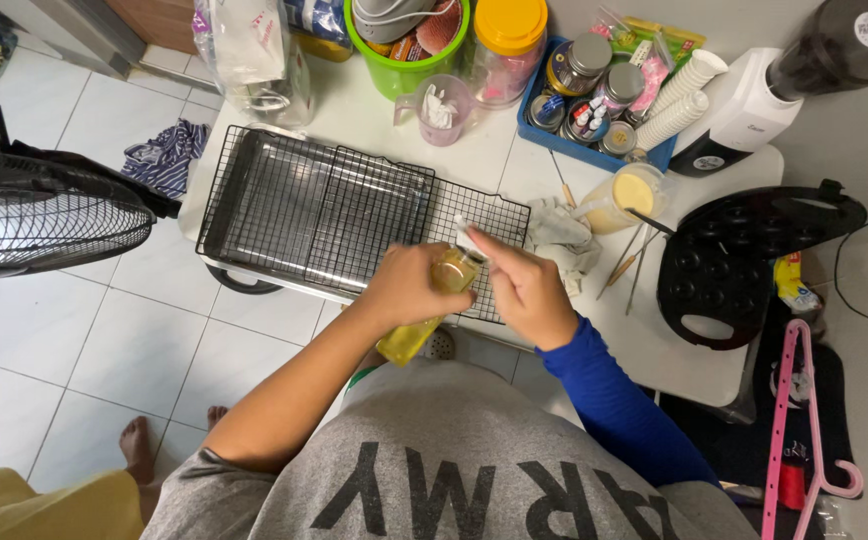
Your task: The person cleans a metal wire rack by applying oil from a bottle onto a white cloth and wiping the grid surface. They repeatedly rub the cloth over the wires, flip the rack to clean the underside, and continue wiping until the surface appears clean.
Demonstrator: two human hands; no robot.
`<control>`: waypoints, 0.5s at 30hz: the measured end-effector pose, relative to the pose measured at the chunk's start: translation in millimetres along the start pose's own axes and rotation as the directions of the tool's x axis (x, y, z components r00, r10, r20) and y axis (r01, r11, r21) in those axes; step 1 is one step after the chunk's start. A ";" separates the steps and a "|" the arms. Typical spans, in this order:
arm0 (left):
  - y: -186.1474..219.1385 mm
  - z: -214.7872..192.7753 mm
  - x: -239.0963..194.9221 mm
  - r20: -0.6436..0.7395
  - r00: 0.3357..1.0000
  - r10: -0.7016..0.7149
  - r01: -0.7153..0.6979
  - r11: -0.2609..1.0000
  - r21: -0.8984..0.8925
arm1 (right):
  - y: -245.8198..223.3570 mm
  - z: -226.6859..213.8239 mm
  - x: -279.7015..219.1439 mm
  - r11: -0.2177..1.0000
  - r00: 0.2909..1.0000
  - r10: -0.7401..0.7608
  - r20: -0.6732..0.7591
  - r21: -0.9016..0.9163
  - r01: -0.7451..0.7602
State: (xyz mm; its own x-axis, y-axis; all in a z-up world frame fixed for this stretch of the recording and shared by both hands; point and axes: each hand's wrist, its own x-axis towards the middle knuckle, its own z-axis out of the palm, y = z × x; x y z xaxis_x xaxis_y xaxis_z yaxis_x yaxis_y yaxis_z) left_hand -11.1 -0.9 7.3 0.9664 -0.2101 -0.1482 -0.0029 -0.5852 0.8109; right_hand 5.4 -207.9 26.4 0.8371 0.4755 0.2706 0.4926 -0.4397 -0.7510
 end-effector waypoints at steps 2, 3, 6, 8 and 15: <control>1.8 -2.0 3.7 0.149 0.970 -0.192 0.193 0.981 0.007 | 23.9 11.5 -2.0 0.933 0.932 0.343 0.121 0.076 -0.353; 2.1 -2.9 7.7 0.239 0.924 -0.298 0.295 0.954 0.049 | 34.1 17.6 -5.5 0.919 0.928 0.347 0.133 0.151 -0.365; 1.3 -5.3 8.7 0.327 0.867 -0.377 0.376 0.924 0.068 | 51.9 28.7 -11.4 0.887 0.933 0.328 0.150 0.290 -0.359; 2.0 -4.6 5.3 0.316 0.882 -0.349 0.355 0.934 0.041 | 48.2 28.1 -12.6 0.906 0.945 0.299 0.129 0.271 -0.324; 1.5 1.9 -2.5 -0.074 0.988 0.133 -0.132 0.991 0.016 | -17.5 -8.0 3.4 0.982 0.982 -0.186 -0.027 -0.024 0.185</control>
State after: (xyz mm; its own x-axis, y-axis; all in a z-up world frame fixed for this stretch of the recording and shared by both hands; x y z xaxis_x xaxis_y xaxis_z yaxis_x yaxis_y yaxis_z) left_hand -14.0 -2.7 7.9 0.9738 -0.2276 0.0031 -0.1345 -0.5647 0.8143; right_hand 1.6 -204.8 45.3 0.7370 0.5282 0.4217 0.6448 -0.3625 -0.6729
